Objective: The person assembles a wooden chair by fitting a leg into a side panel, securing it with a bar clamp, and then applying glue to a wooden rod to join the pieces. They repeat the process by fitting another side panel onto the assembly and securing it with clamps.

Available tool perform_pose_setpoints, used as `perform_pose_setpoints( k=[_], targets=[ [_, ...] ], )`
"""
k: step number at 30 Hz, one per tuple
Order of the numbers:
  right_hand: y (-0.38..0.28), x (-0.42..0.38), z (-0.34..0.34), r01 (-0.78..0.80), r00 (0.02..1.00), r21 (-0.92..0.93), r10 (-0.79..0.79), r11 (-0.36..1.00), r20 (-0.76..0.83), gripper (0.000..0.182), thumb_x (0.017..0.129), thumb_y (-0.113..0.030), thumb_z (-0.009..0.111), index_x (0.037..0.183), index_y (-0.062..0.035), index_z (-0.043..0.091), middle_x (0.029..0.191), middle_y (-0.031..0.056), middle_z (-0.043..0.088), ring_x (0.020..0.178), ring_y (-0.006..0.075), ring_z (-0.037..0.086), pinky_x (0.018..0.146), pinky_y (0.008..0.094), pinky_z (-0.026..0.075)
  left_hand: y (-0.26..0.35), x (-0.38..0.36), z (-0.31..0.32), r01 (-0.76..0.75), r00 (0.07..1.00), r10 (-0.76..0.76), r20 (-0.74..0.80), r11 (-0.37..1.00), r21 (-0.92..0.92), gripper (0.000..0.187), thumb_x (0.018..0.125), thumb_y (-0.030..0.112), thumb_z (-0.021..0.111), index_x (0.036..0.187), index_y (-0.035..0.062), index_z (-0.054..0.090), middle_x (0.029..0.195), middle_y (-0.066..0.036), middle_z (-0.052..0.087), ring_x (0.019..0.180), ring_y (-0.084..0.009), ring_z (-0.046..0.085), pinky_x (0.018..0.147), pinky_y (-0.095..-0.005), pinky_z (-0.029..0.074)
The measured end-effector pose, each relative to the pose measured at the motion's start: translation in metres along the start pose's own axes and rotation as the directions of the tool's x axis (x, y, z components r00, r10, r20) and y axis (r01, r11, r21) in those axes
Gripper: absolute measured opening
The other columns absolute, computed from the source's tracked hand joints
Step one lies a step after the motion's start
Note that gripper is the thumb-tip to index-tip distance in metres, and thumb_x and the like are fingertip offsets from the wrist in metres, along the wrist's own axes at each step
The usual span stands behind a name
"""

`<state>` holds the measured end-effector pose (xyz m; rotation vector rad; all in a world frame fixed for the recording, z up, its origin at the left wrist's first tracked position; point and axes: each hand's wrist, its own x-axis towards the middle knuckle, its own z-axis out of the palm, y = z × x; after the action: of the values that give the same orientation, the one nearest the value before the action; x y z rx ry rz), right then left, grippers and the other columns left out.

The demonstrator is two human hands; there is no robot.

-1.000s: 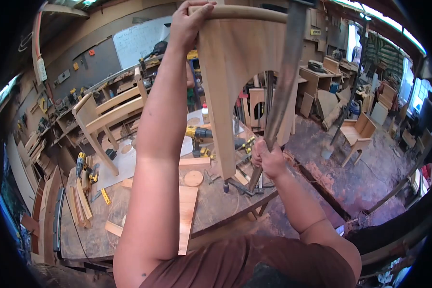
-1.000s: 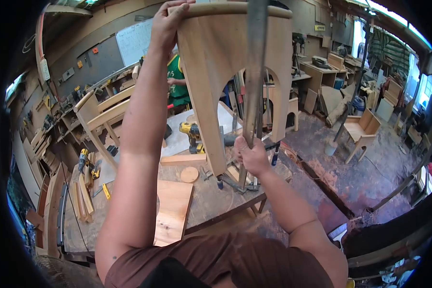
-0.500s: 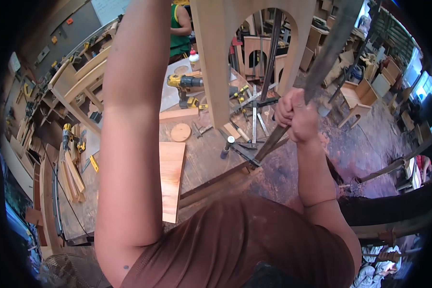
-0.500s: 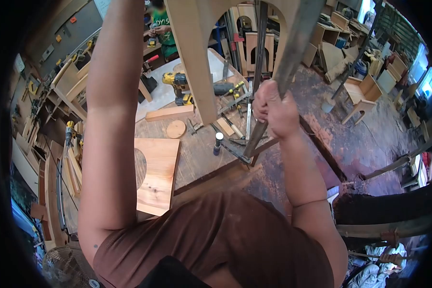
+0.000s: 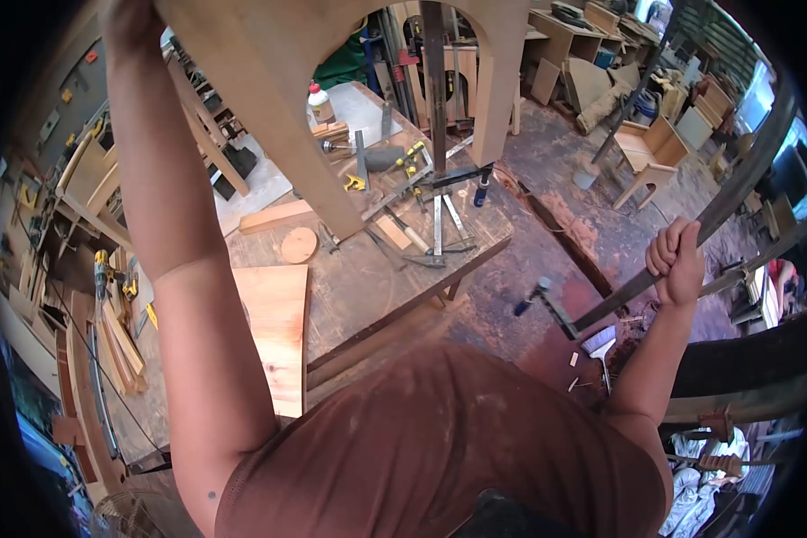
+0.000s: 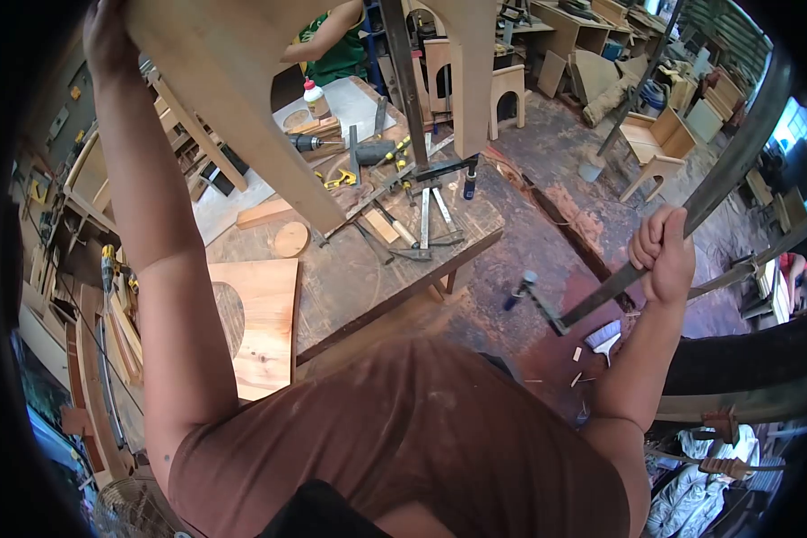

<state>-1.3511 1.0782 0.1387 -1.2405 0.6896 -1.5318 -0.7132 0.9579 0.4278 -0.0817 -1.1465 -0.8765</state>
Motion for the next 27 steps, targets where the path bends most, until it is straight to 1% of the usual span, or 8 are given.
perform_pose_setpoints(
  k=[2, 4, 6, 7, 11, 15, 24, 27],
  targets=[
    [0.006, -0.003, -0.022, -0.051, 0.993, -0.202, 0.029, 0.978, -0.111, 0.047, 0.104, -0.045, 0.039, 0.072, -0.0107, 0.039, 0.055, -0.004, 0.029, 0.042, 0.0065, 0.025, 0.04, 0.0234, 0.025, -0.024, -0.088, 0.068, -0.409, 0.888, 0.184, 0.422, 0.735, 0.541, 0.022, 0.092, 0.022, 0.062, 0.108, 0.0073, 0.059, 0.124, -0.014, 0.063, 0.109, -0.0186, 0.058, 0.095, -0.0312, 0.046],
    [0.018, -0.002, -0.044, -0.072, 0.991, -0.261, 0.039, 0.963, -0.13, 0.045, 0.103, -0.044, 0.043, 0.073, -0.0104, 0.041, 0.056, -0.0043, 0.032, 0.043, 0.006, 0.027, 0.041, 0.0228, 0.024, -0.015, -0.096, 0.059, -0.388, 0.908, 0.218, 0.357, 0.757, 0.526, 0.026, 0.089, 0.02, 0.062, 0.11, 0.005, 0.057, 0.124, -0.016, 0.062, 0.111, -0.0215, 0.058, 0.097, -0.0344, 0.047],
    [0.033, 0.0, -0.067, -0.196, 0.962, -0.416, 0.093, 0.888, -0.255, 0.045, 0.102, -0.044, 0.048, 0.072, -0.0106, 0.043, 0.056, -0.0051, 0.033, 0.045, 0.0055, 0.029, 0.042, 0.0228, 0.023, 0.013, -0.08, 0.02, -0.296, 0.925, 0.354, 0.136, 0.448, 0.843, 0.034, 0.1, 0.035, 0.051, 0.107, 0.0034, 0.063, 0.136, -0.023, 0.052, 0.118, -0.0253, 0.056, 0.098, -0.0358, 0.047],
    [0.039, 0.002, -0.077, -0.196, 0.967, -0.448, 0.097, 0.872, -0.234, 0.045, 0.1, -0.045, 0.053, 0.072, -0.0109, 0.046, 0.057, -0.0058, 0.036, 0.047, 0.0049, 0.031, 0.043, 0.0225, 0.023, 0.026, -0.077, 0.003, -0.266, 0.939, 0.339, 0.049, 0.631, 0.729, 0.023, 0.09, 0.007, 0.058, 0.112, 0.0049, 0.066, 0.132, -0.027, 0.055, 0.122, -0.0314, 0.054, 0.102, -0.041, 0.045],
    [0.065, 0.013, -0.101, -0.256, 0.963, -0.611, 0.141, 0.749, -0.231, 0.043, 0.098, -0.045, 0.055, 0.071, -0.0119, 0.051, 0.058, -0.0067, 0.041, 0.049, 0.0044, 0.035, 0.044, 0.0226, 0.025, 0.037, -0.123, -0.003, -0.375, 0.888, 0.455, 0.069, 0.627, 0.683, 0.018, 0.092, 0.013, 0.059, 0.106, 0.0109, 0.07, 0.133, -0.026, 0.055, 0.122, -0.0403, 0.053, 0.108, -0.0509, 0.039],
    [0.098, 0.021, -0.115, -0.21, 0.977, -0.692, 0.132, 0.69, -0.165, 0.045, 0.1, -0.046, 0.052, 0.068, -0.0143, 0.045, 0.055, -0.0073, 0.037, 0.044, 0.004, 0.032, 0.041, 0.0223, 0.024, 0.056, -0.163, -0.022, -0.384, 0.859, 0.512, 0.008, 0.634, 0.671, 0.018, 0.09, 0.013, 0.06, 0.108, 0.0099, 0.065, 0.127, -0.028, 0.058, 0.121, -0.0395, 0.054, 0.109, -0.0513, 0.039],
    [0.118, 0.054, -0.097, -0.393, 0.91, -0.538, 0.4, 0.745, -0.111, 0.043, 0.101, -0.045, 0.049, 0.073, -0.0127, 0.046, 0.054, -0.007, 0.036, 0.042, 0.0032, 0.034, 0.039, 0.0207, 0.023, 0.093, -0.255, -0.052, -0.389, 0.854, 0.517, 0.067, 0.548, 0.74, 0.021, 0.083, 0.024, 0.07, 0.102, 0.0153, 0.068, 0.125, -0.017, 0.062, 0.123, -0.0336, 0.053, 0.111, -0.0496, 0.036],
    [0.11, 0.062, -0.091, -0.423, 0.876, -0.488, 0.481, 0.763, -0.007, 0.045, 0.102, -0.047, 0.045, 0.072, -0.0128, 0.044, 0.053, -0.0056, 0.037, 0.04, 0.0047, 0.032, 0.038, 0.0214, 0.024, 0.116, -0.281, -0.103, -0.332, 0.821, 0.56, -0.112, 0.628, 0.704, 0.024, 0.082, 0.02, 0.071, 0.104, 0.0128, 0.068, 0.128, -0.018, 0.06, 0.122, -0.033, 0.054, 0.109, -0.0491, 0.038]
  ],
)
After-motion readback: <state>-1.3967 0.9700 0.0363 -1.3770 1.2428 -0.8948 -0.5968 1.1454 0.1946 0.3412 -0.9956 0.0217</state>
